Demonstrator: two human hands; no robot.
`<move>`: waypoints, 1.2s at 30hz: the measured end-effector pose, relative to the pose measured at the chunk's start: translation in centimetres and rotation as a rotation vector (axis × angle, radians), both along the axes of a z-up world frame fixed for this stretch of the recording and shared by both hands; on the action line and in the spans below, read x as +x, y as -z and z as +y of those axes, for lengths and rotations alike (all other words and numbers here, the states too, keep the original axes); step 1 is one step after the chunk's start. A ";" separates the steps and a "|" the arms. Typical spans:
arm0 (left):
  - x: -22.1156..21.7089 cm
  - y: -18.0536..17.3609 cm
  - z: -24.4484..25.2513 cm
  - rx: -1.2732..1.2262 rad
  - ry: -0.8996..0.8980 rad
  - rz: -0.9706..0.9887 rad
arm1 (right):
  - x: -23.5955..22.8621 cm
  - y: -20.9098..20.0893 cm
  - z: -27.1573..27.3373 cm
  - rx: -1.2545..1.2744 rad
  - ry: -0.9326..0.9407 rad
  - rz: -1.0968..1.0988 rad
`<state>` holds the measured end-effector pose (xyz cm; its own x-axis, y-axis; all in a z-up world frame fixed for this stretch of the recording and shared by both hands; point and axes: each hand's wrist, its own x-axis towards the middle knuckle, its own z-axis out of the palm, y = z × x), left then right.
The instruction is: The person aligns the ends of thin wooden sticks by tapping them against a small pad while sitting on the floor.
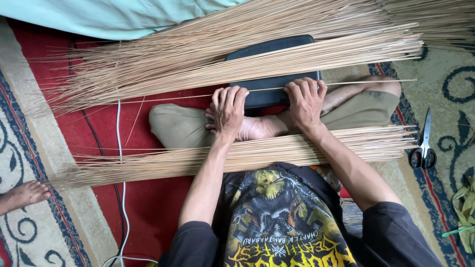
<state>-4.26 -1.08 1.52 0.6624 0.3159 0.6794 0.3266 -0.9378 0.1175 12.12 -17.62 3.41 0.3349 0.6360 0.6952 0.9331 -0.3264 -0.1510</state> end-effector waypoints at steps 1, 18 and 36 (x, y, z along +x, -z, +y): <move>-0.3 0.2 -0.1 -0.001 0.001 0.002 | -0.2 -0.3 -0.3 -0.001 0.001 0.002; -7.8 -1.3 -3.9 -0.187 0.119 -0.040 | -2.3 -1.0 -6.9 -0.084 -0.213 0.251; -14.1 -2.9 -7.7 -0.466 0.098 0.060 | -5.8 0.0 -13.9 -0.272 -0.206 0.616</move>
<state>-18.32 -8.79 4.39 0.7377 0.5118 0.4402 0.2584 -0.8165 0.5162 6.31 -31.49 3.36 0.4708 0.8530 0.2250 0.7509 -0.2536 -0.6098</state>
